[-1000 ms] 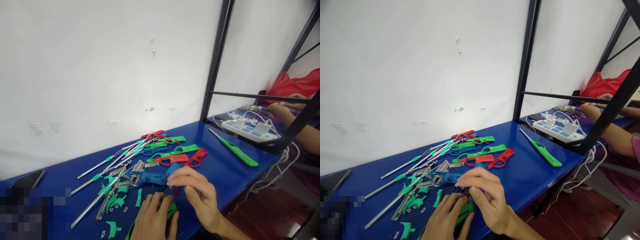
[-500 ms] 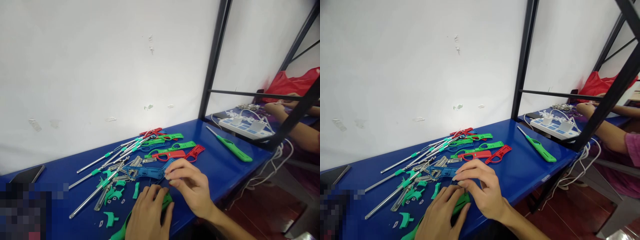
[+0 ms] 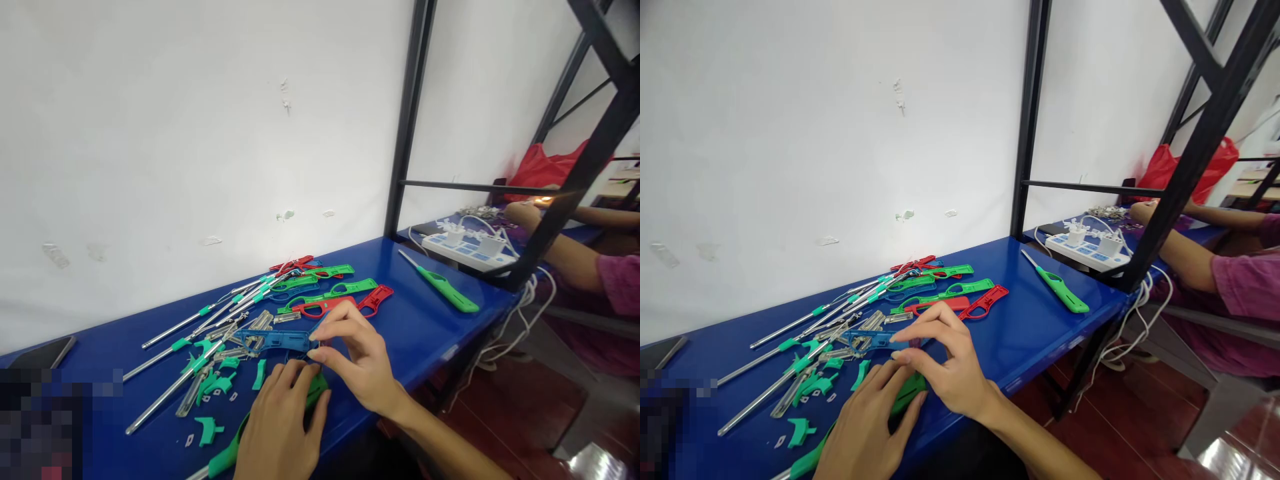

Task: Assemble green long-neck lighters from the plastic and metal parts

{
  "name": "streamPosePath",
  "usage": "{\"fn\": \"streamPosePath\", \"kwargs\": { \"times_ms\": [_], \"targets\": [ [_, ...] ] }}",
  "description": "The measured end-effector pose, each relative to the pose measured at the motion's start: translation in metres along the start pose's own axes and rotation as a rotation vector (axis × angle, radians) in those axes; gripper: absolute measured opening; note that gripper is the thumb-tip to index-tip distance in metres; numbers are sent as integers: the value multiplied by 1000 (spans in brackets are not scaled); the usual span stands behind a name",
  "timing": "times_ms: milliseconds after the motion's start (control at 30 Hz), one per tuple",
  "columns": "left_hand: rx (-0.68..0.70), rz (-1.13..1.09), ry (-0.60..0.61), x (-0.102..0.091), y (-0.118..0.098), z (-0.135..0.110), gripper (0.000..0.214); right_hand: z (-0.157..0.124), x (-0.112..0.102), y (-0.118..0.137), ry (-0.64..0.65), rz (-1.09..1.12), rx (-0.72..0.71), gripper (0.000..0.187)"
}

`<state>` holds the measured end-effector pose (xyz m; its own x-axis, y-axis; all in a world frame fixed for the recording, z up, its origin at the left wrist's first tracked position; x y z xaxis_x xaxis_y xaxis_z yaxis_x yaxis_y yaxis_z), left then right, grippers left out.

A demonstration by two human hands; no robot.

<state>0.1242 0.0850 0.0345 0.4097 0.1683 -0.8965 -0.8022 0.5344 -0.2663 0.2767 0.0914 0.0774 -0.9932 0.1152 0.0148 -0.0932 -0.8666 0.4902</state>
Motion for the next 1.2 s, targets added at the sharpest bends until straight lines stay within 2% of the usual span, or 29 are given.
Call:
{"fn": "streamPosePath", "kwargs": {
  "times_ms": [333, 400, 533, 600, 800, 1000, 1133, 1200],
  "targets": [
    [47, 41, -50, 0, -5, 2, 21, -4, 6, 9, 174, 22, -111, 29],
    [58, 73, -67, 2, -5, 0, 20, -4, 5, 7, 144, 13, -87, 30],
    [100, 110, -93, 8, -4, -3, 23, -4, -1, 1, 4, -27, -72, 14],
    [122, 120, -111, 11, -3, -5, 26, -5, -4, 0, -25, -50, -69, 13],
    [143, 155, -160, 16, -2, -8, 27, -7, 2, 5, 122, -18, -60, 35],
    [109, 177, -137, 13, -10, -7, 30, -9, -2, 0, 29, -26, -21, 30],
    [89, 170, -100, 12, -10, -5, 29, -9, 0, -1, 101, -26, 19, 44],
    [88, 162, -83, 12, -9, -5, 27, -9, 2, -1, 127, -12, 17, 44]
  ]
}}
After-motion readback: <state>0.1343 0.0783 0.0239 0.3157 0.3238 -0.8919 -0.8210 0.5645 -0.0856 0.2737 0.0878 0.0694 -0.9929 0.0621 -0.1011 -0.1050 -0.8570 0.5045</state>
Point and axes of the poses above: each hand's wrist, its own z-axis towards the middle knuckle, its own x-axis out of the palm, y = z × x, the point moved 5 cm from there along z, towards the middle knuckle, and after that the axes turned 6 degrees about -x, right-handed, at the moved point
